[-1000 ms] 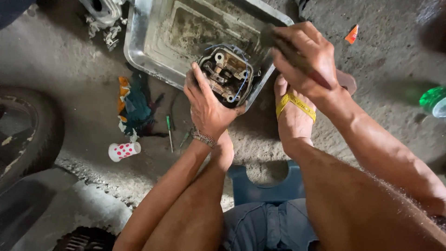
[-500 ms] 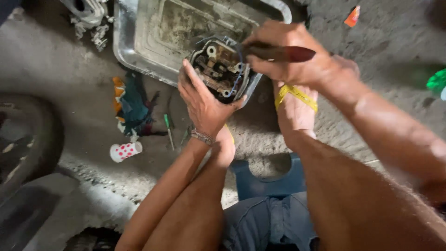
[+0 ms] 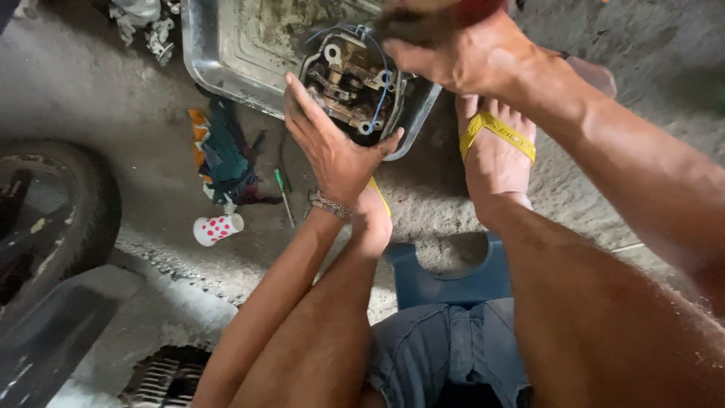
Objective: Scrubbing and scraping a motorcycle cylinder block to remove debris and old gasket material in a cleaning tray.
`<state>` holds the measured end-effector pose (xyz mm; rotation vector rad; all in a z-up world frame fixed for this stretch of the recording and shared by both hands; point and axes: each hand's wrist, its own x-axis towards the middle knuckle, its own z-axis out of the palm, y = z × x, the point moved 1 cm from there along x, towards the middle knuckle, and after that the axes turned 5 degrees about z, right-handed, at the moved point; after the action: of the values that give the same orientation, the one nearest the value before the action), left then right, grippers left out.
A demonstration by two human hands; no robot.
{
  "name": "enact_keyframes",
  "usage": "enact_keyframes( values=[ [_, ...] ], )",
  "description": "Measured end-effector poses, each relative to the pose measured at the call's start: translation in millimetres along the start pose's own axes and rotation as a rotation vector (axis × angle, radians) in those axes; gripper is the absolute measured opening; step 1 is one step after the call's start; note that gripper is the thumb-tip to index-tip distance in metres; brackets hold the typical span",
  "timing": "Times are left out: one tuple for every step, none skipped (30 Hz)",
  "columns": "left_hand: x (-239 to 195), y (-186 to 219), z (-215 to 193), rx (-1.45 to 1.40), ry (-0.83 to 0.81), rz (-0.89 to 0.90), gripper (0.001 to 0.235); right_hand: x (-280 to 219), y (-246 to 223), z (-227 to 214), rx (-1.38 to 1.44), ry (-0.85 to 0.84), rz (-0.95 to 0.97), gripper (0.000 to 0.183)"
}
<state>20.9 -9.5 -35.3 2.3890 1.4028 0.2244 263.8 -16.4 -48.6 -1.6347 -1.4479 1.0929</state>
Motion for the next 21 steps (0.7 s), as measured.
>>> enact_keyframes(
  values=[
    [1.1, 0.9, 0.2, 0.003, 0.017, 0.005, 0.135, 3.5, -11.6, -7.1, 0.075, -0.166, 0.014, 0.021],
    [2.3, -2.6, 0.7, 0.008, 0.017, 0.007, 0.135, 3.8, -5.5, -3.2, 0.079, -0.164, 0.012, 0.021],
    [1.7, -5.2, 1.8, 0.01, -0.011, 0.014, 0.137, 2.7, 0.8, 0.6, 0.02, -0.153, 0.039, 0.02],
    [1.0, -7.5, 2.8, 0.012, -0.038, 0.022, 0.138, 1.4, 7.0, 4.2, -0.038, -0.142, 0.066, 0.02],
    [1.9, -7.1, 2.8, 0.012, -0.037, 0.025, 0.138, -3.2, 8.3, 7.6, -0.04, -0.14, 0.065, 0.02],
    [2.8, -6.7, 2.8, 0.03, -0.037, 0.027, 0.139, -7.9, 10.1, 10.7, -0.132, -0.117, 0.105, 0.019],
    [1.7, -6.3, 2.5, 0.047, -0.041, 0.027, 0.139, -13.9, 11.6, 14.9, -0.223, -0.098, 0.148, 0.02],
    [0.9, -5.9, 2.3, 0.046, -0.043, 0.026, 0.139, -21.4, 11.3, 19.8, -0.223, -0.099, 0.15, 0.02],
    [1.6, -5.9, 2.3, 0.041, -0.043, 0.024, 0.139, -27.8, 11.7, 24.0, -0.315, -0.077, 0.191, 0.021],
    [2.2, -6.1, 2.0, 0.036, -0.042, 0.022, 0.139, -34.1, 11.6, 28.4, -0.407, -0.054, 0.232, 0.022],
    [2.2, -6.8, 2.2, 0.041, -0.037, 0.013, 0.139, -38.3, 10.2, 34.4, -0.405, -0.06, 0.223, 0.022],
    [2.1, -7.4, 2.4, 0.036, -0.044, 0.014, 0.138, -42.8, 9.2, 40.1, -0.494, -0.045, 0.253, 0.024],
    [2.3, -8.4, 2.9, 0.027, -0.056, 0.024, 0.137, -49.0, 7.9, 46.1, -0.584, -0.023, 0.292, 0.027],
    [-0.3, -9.9, 1.1, 0.029, -0.058, 0.023, 0.137, -56.4, 6.6, 51.5, -0.582, -0.025, 0.292, 0.027],
    [0.0, -9.9, 1.9, 0.045, -0.072, 0.027, 0.142, -63.8, 7.2, 53.8, -0.677, 0.003, 0.336, 0.03],
    [0.4, -9.7, 3.0, 0.062, -0.087, 0.031, 0.147, -71.2, 8.0, 55.8, -0.771, 0.031, 0.381, 0.032],
    [-0.1, -8.4, 2.8, 0.06, -0.09, 0.03, 0.147, -84.0, 3.0, 60.6, -0.771, 0.028, 0.383, 0.032],
    [-0.5, -7.7, 2.3, 0.081, -0.092, 0.027, 0.15, -96.5, -2.3, 65.3, -0.863, 0.048, 0.425, 0.036],
    [2.3, -8.9, 1.7, 0.106, -0.087, 0.027, 0.154, -105.2, -6.7, 70.8, -0.952, 0.075, 0.462, 0.039],
    [3.7, -8.3, 3.0, 0.108, -0.084, 0.03, 0.154, -108.5, -6.4, 75.8, -0.952, 0.08, 0.461, 0.039],
    [2.6, -7.9, 2.4, 0.075, -0.06, 0.037, 0.143, -111.9, -6.7, 81.0, -1.038, 0.101, 0.489, 0.042]
  ],
)
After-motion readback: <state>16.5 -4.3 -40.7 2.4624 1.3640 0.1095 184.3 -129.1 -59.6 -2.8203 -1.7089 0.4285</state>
